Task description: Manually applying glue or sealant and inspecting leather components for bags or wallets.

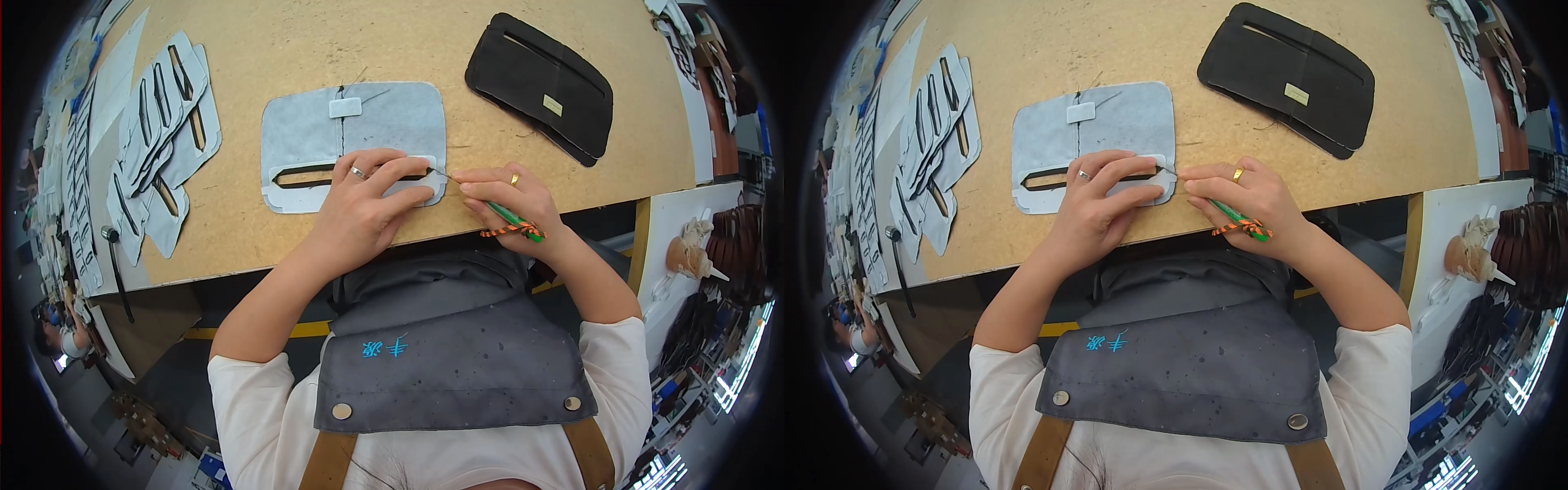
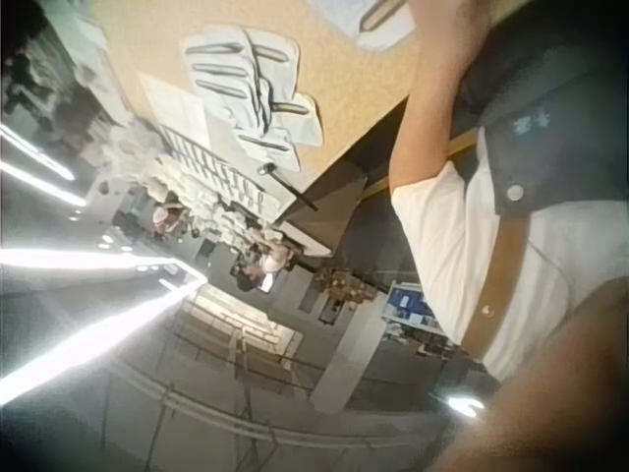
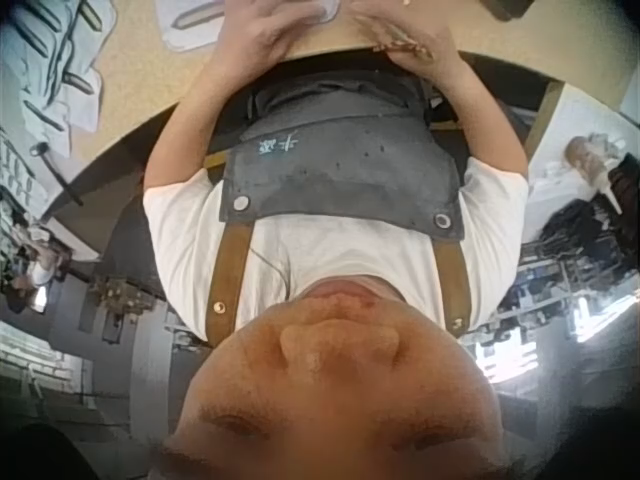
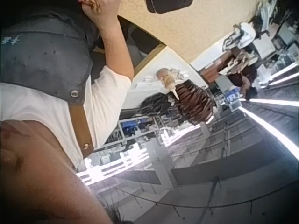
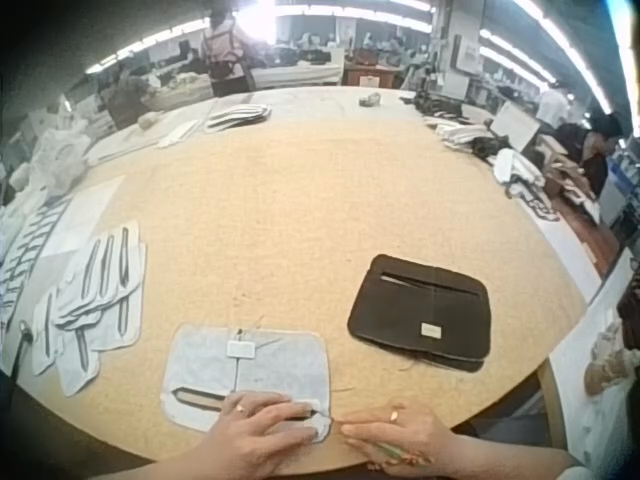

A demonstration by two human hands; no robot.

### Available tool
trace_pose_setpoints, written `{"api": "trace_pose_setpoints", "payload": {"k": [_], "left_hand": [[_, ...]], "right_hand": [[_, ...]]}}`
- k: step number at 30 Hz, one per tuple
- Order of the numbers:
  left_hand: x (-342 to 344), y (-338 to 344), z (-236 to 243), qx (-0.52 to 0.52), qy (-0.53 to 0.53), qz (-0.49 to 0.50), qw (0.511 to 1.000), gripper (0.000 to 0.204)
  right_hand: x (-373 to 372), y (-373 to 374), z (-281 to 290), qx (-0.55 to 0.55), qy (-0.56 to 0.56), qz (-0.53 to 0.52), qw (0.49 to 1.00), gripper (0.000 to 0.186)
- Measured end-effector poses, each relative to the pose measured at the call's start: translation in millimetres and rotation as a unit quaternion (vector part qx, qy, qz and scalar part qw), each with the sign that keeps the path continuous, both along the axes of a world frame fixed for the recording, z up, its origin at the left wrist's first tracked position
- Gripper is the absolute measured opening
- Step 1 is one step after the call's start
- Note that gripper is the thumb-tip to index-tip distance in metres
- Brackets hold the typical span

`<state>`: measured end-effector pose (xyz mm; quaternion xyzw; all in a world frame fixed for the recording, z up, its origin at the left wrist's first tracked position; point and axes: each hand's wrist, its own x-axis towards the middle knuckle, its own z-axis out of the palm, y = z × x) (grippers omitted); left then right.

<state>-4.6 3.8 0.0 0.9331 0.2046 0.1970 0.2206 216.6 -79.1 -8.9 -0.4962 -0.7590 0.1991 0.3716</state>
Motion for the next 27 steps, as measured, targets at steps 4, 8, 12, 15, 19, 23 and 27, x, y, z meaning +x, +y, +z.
{"api": "trace_pose_setpoints", "payload": {"k": [4, 8, 12, 15, 19, 23, 27], "left_hand": [[2, -1, -5, -0.025, -0.015, 0.032, 0.999, 0.036], [1, -1, -8, 0.009, -0.002, 0.028, 1.0, 0.035], [1, -1, -6, 0.003, -0.004, 0.027, 1.0, 0.035], [0, -2, -4, 0.002, -0.003, 0.031, 1.0, 0.036], [0, -2, -4, 0.008, 0.008, 0.029, 1.0, 0.036], [1, -2, -4, 0.005, 0.012, 0.03, 0.999, 0.035], [1, -2, -4, 0.004, 0.011, 0.03, 0.999, 0.035]], "right_hand": [[1, 2, 2, -0.008, -0.003, 0.004, 1.0, 0.012], [-3, 5, 3, -0.068, 0.132, -0.038, 0.988, 0.013], [-10, 10, 8, -0.073, 0.096, -0.005, 0.993, 0.011], [-10, 12, 9, -0.058, 0.056, 0.003, 0.997, 0.011], [-11, 13, 7, -0.003, 0.036, 0.003, 0.999, 0.011], [-11, 14, 7, -0.023, 0.045, -0.009, 0.999, 0.011], [-11, 14, 4, -0.081, 0.127, -0.049, 0.987, 0.009]]}}
